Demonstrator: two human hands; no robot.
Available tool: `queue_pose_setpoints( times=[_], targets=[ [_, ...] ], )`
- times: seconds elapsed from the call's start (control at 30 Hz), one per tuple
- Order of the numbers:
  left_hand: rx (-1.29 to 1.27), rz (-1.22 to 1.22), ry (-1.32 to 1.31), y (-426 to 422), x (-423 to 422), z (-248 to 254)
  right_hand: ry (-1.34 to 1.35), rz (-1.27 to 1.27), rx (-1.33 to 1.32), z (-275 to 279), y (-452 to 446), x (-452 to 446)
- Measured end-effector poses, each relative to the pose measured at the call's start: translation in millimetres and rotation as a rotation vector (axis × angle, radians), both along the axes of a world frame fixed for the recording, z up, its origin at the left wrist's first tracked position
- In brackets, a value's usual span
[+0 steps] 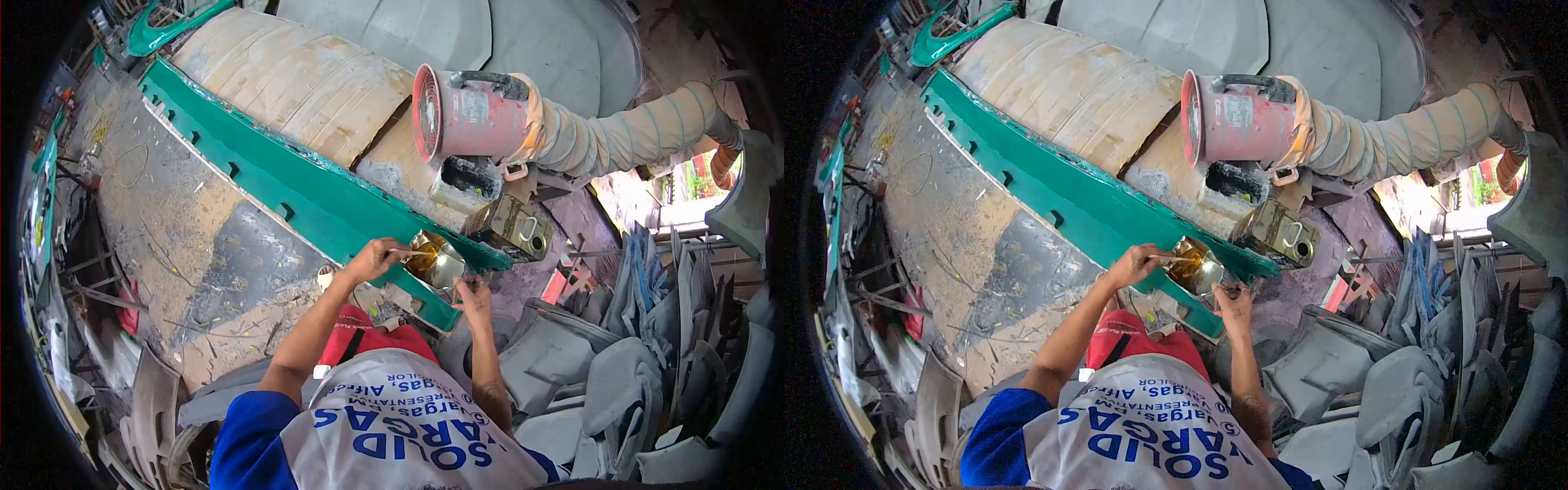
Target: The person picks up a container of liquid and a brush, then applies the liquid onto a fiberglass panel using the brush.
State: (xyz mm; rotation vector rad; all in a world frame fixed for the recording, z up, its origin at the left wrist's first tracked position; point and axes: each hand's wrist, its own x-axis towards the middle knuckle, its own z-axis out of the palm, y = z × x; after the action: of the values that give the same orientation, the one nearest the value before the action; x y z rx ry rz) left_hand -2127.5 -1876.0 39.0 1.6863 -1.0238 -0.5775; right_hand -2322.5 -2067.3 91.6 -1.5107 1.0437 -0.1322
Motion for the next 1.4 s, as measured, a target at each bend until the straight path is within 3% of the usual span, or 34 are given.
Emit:
queue_pose_setpoints(
  times=[0.13, 0.3, 0.43, 0.63, 0.7, 0.87, 0.97, 1.07, 1.13, 1.17, 1.37, 1.4],
  targets=[
    [-0.122, 0.072, 0.155, 18.8, 34.6, -17.7, 0.001, -0.104, 0.000, -14.0, 1.4, -3.5],
    [-0.031, 0.168, 0.115, 15.1, 70.8, -57.0, 0.050, -0.151, 0.068, -9.1, 4.6, -9.4],
    [-0.085, 0.385, 0.065, 35.1, 85.7, -66.6, 0.041, -0.184, 0.088, -0.3, 5.3, -27.9],
    [0.026, 0.987, 0.052, 35.6, 67.5, -46.4, 0.052, -0.267, 0.104, 13.5, -3.8, -70.3],
    [-0.131, 1.026, -0.136, 9.9, 46.9, -83.7, 0.031, -0.286, 0.088, 9.2, -8.1, -85.5],
    [-0.093, 0.917, 0.034, -41.0, -26.0, -71.7, 0.061, -0.276, 0.074, 4.2, -27.4, -106.8],
    [-0.051, 0.618, -0.013, -47.3, -52.4, -71.6, 0.057, -0.260, 0.082, 9.9, -28.1, -105.8],
    [-0.188, 0.540, -0.196, -44.1, -50.8, -90.5, 0.026, -0.272, 0.060, 10.1, -27.1, -105.2],
    [-0.365, 0.472, 0.442, -26.5, -27.2, -84.7, 0.052, -0.313, 0.044, 18.3, -19.9, -97.6],
    [-0.037, 0.506, -0.034, -12.1, 16.7, -90.1, 0.046, -0.295, 0.054, 13.0, -18.3, -90.7],
    [0.028, 0.522, -0.264, 53.2, 112.6, -99.3, 0.045, -0.342, 0.073, 36.7, 2.1, -87.0],
    [0.118, 0.477, -0.154, 67.5, 129.8, -101.1, 0.046, -0.352, 0.072, 36.1, 3.8, -86.6]
  ],
)
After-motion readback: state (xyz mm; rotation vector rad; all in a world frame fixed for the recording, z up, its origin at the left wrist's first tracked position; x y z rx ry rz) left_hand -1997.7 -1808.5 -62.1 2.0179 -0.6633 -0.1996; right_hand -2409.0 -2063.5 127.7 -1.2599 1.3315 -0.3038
